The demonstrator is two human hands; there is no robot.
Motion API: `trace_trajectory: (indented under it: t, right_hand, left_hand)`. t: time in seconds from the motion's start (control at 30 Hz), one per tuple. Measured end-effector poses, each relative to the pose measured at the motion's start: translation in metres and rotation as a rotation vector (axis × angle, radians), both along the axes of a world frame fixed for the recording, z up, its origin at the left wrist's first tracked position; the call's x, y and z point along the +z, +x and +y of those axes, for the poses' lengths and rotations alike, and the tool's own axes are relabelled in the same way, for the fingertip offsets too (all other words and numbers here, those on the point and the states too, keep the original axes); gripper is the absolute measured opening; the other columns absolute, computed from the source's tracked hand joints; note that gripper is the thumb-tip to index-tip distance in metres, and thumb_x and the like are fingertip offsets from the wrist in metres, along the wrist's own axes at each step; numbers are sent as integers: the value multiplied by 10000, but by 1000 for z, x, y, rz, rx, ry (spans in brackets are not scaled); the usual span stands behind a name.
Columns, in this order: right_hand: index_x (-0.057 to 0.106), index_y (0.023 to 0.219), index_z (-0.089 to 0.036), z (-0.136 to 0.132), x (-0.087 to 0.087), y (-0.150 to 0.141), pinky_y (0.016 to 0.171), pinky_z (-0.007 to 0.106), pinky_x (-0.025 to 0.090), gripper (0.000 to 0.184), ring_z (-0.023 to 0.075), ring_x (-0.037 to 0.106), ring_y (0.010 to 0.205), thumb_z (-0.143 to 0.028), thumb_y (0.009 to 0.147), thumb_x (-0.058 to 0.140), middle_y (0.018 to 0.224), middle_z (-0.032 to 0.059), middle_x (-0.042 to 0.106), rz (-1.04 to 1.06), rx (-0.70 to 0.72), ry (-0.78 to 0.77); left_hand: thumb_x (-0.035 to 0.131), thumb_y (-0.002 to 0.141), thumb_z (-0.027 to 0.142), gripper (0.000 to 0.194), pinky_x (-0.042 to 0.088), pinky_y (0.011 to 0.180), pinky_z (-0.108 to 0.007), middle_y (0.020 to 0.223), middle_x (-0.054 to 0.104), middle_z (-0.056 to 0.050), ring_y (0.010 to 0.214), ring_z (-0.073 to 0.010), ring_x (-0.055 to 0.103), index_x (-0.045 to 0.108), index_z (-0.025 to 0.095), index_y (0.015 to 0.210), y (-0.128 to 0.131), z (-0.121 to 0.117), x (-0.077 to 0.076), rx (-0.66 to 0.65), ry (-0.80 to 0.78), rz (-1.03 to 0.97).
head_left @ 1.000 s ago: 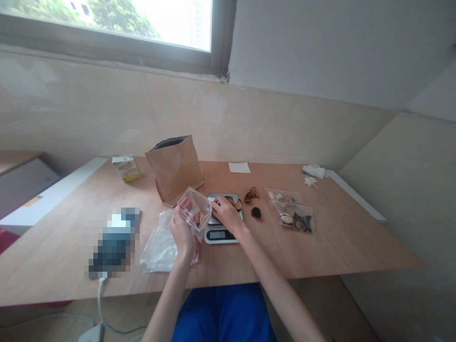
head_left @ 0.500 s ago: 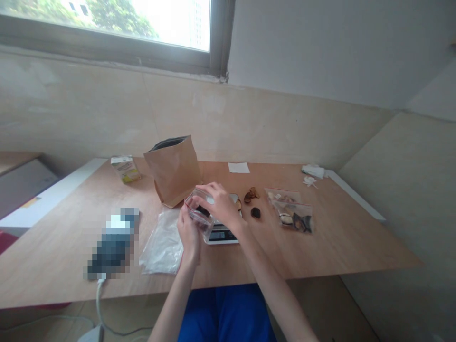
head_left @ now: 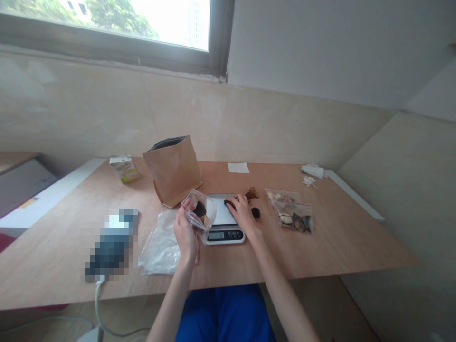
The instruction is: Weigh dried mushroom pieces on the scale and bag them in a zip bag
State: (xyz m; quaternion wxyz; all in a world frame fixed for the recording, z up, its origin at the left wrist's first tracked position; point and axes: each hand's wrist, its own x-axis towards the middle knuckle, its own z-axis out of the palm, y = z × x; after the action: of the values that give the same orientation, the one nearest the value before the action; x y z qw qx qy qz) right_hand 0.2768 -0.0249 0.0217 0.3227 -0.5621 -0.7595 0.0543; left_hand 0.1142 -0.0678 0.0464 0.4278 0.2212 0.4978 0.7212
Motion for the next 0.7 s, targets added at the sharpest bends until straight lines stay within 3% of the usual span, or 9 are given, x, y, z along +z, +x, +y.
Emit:
trace_trajectory:
  t: [0.1,0.23,0.4,0.5,0.7]
  right_hand:
    - [664,918,-160,0,15,-5,813,355,473,158,210,575,880,-211,861,525,914,91,609,150,17,-20]
    - [641,954,-168,-12,55,-23,752,267,468,201,156,595,846,-299,884,506,918,52,646,435,101,21]
    - [643,946,-205,-33,99,-42,739,240,457,255,133,590,852,-396,896,481,900,20,629,321,337,-105]
    - [636,960,-206,-34,105,-48,813,270,448,292,148,571,919,-416,914,438,929,36,602,259,331,-79]
    - [612,1043,-197,-14,100,-69,918,316,410,327,166,526,989,-433,915,426,983,50,571,205,366,-12]
  left_hand:
    - [422,856,418,405,441,923,-344,1036,681,-110,1025,-195,609,635,141,1062,1,-2,4,8,12,17]
    - [402,872,442,430,421,955,-351,1131,650,-112,1078,-202,588,629,153,1097,4,-8,6,11,53,85]
    - [408,870,453,432,376,1010,-370,1166,637,-103,1135,-218,557,624,172,1118,5,-10,1,1,100,147]
    - [412,871,433,408,368,1022,-369,1177,633,-95,1150,-218,549,632,176,1100,5,-9,0,-17,130,104]
    - [449,858,390,349,390,1004,-359,1161,645,-75,1130,-202,564,635,185,1070,10,-7,5,-66,131,-94]
